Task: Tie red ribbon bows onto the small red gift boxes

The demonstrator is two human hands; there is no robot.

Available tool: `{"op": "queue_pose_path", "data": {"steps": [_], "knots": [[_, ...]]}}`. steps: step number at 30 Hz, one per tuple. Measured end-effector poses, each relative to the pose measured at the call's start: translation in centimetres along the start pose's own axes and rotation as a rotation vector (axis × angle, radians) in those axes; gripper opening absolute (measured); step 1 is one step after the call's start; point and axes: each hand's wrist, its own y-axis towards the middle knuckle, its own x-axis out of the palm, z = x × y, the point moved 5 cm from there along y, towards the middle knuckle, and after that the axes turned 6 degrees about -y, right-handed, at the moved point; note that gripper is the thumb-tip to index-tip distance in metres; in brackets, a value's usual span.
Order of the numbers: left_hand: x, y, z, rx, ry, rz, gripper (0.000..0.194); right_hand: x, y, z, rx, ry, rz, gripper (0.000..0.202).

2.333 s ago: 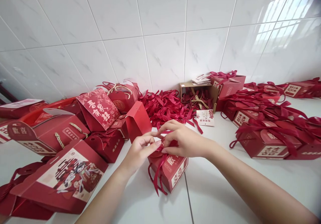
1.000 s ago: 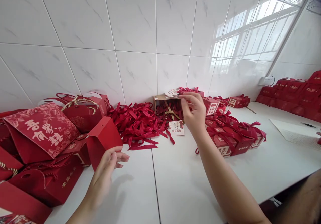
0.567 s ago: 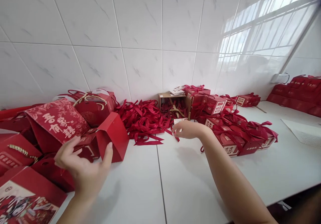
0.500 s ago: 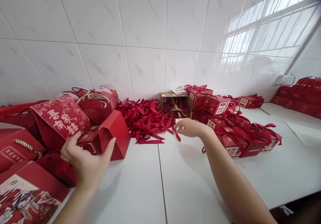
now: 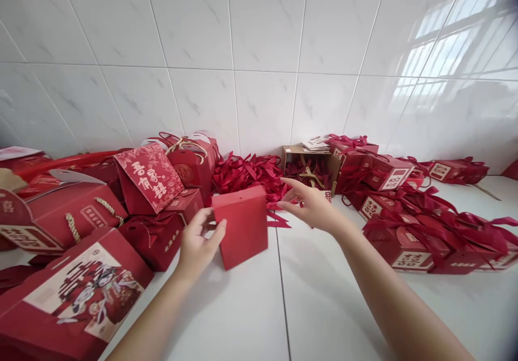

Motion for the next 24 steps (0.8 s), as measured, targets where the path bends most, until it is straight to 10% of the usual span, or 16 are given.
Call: {"op": "queue_pose_path", "data": {"steps": [9,18,24], "knots": [[1.2,-0.8,0.3,-0.087,-0.212,-0.184,0.028,3.0,0.3,-2.3,-0.152,0.143,0.212,0.027],[0.3,-0.6,1.8,0.011,-0.058,0.002,0.054,6.1,1.9,-2.3,0.025,0.683,-0.183,0.027],[0.3,-0.9,-0.2,-0.174,-0.197,-0.084,0.026,2.7,4.2,0.4,0.064,0.258,-0.274,0.039]]}}
